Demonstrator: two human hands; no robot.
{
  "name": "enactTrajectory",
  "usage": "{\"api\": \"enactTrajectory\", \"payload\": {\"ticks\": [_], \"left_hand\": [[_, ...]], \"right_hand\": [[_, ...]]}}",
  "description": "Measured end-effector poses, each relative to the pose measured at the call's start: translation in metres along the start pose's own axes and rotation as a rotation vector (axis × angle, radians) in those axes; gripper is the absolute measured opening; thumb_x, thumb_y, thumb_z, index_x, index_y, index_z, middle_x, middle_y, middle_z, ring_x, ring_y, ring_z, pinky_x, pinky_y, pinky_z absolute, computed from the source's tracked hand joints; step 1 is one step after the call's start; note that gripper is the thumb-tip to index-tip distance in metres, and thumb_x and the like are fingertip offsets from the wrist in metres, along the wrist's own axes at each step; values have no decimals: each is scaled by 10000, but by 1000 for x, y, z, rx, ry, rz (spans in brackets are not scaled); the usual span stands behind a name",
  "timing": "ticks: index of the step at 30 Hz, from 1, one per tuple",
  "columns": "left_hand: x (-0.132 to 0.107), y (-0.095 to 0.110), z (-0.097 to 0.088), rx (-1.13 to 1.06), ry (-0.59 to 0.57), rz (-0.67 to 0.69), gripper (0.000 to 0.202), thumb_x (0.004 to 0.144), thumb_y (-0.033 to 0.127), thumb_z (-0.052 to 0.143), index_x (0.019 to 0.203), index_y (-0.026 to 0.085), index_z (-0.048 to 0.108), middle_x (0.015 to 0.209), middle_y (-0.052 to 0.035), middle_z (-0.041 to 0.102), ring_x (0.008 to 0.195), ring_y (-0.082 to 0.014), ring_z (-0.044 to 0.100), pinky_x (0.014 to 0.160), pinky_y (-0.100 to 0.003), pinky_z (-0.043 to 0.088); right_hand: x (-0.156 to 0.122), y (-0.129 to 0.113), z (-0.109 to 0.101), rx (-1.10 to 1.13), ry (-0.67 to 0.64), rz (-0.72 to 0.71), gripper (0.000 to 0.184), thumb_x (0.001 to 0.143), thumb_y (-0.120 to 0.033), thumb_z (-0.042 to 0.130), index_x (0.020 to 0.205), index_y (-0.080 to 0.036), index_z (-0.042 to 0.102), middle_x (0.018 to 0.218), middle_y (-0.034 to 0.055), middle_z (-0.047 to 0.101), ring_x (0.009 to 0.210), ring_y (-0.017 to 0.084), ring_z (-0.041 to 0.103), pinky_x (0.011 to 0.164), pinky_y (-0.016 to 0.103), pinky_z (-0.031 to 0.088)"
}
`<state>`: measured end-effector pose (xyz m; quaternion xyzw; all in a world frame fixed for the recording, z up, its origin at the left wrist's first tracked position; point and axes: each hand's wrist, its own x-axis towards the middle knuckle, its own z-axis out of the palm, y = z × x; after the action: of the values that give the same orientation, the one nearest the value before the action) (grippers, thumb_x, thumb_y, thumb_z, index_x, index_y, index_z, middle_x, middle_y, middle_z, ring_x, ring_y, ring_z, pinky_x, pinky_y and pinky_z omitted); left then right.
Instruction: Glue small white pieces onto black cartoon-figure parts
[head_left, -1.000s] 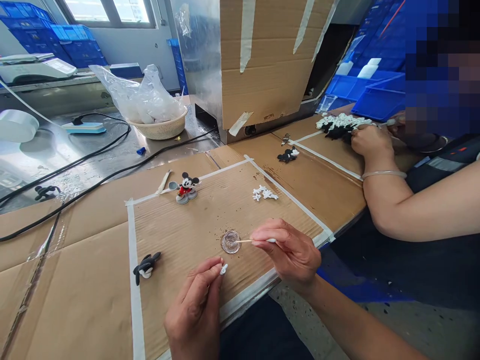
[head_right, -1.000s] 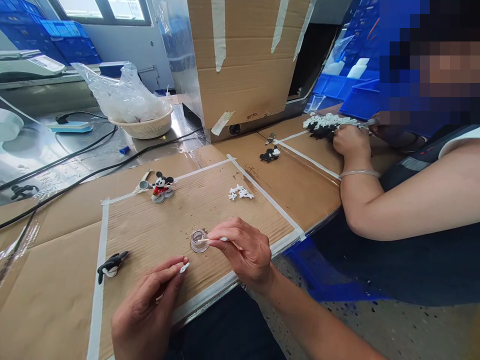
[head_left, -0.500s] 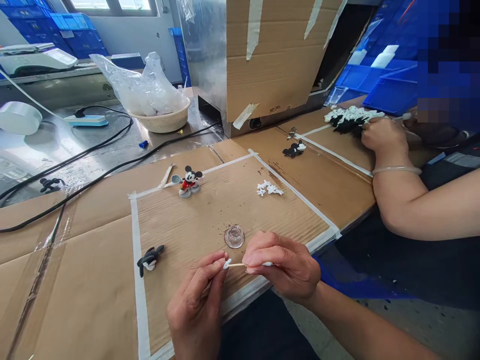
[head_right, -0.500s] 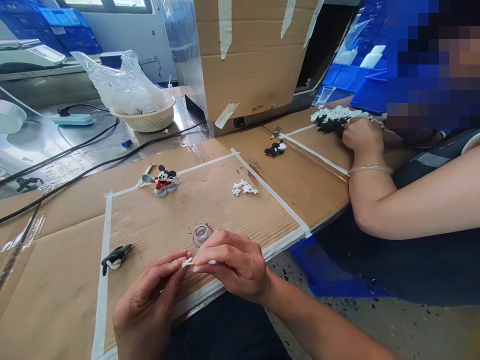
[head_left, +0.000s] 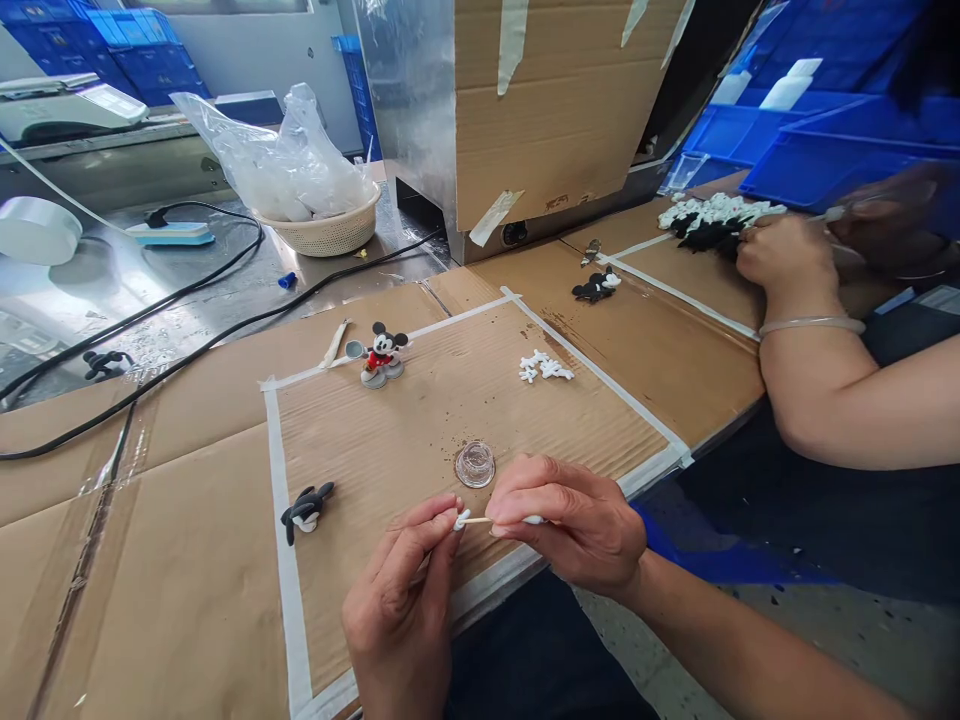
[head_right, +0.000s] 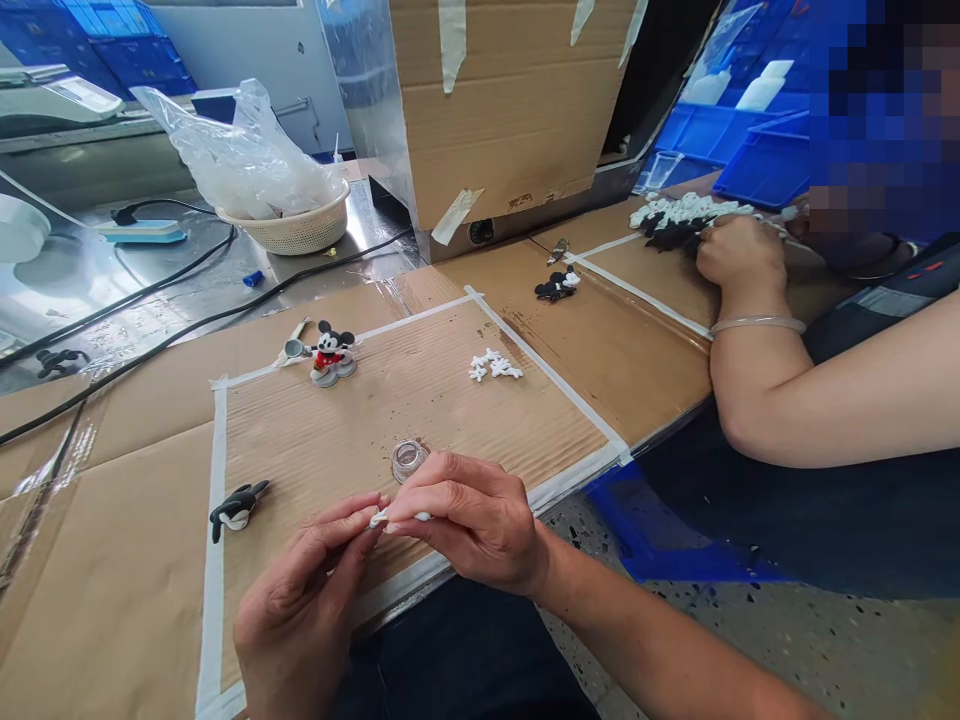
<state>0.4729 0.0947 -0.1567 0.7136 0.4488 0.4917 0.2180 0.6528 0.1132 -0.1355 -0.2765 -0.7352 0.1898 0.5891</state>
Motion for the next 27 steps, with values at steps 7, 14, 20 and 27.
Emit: {"api": "enactTrajectory", "payload": {"ticks": [7,14,20,27], "left_hand": [[1,2,0,-7,-13,-12,227,861,47,631,979,231,691,1055,7,740,959,-94,698,872,-166,551],[0,-1,1,-21,-14,-7,201,863,67,637,971,228,691,1052,11,740,953,-87,700,874,-148,544],[0,-5,1,32,-26,52,178,863,85,643,974,218,685,1042,7,743,941,-76,704,891,-120,524],[1,-4,0,45,-31,66,176,874,96,630,978,228,683,1043,15,744,952,-72,702,899,-118,516]], "right_hand": [[-1,-2,-3,16,35,0,179,895,-88,631,1043,-168,692,839,63,680,753,153,660,670,284,583],[5,2,-4,-75,174,-48,210,868,-44,648,1038,-158,695,842,55,684,756,152,661,652,286,577],[5,9,-7,-295,205,14,226,842,1,662,995,-164,683,861,40,685,784,129,656,723,251,567],[5,9,-5,-373,167,28,197,857,-23,660,985,-173,668,860,29,690,789,121,659,739,241,570]]}}
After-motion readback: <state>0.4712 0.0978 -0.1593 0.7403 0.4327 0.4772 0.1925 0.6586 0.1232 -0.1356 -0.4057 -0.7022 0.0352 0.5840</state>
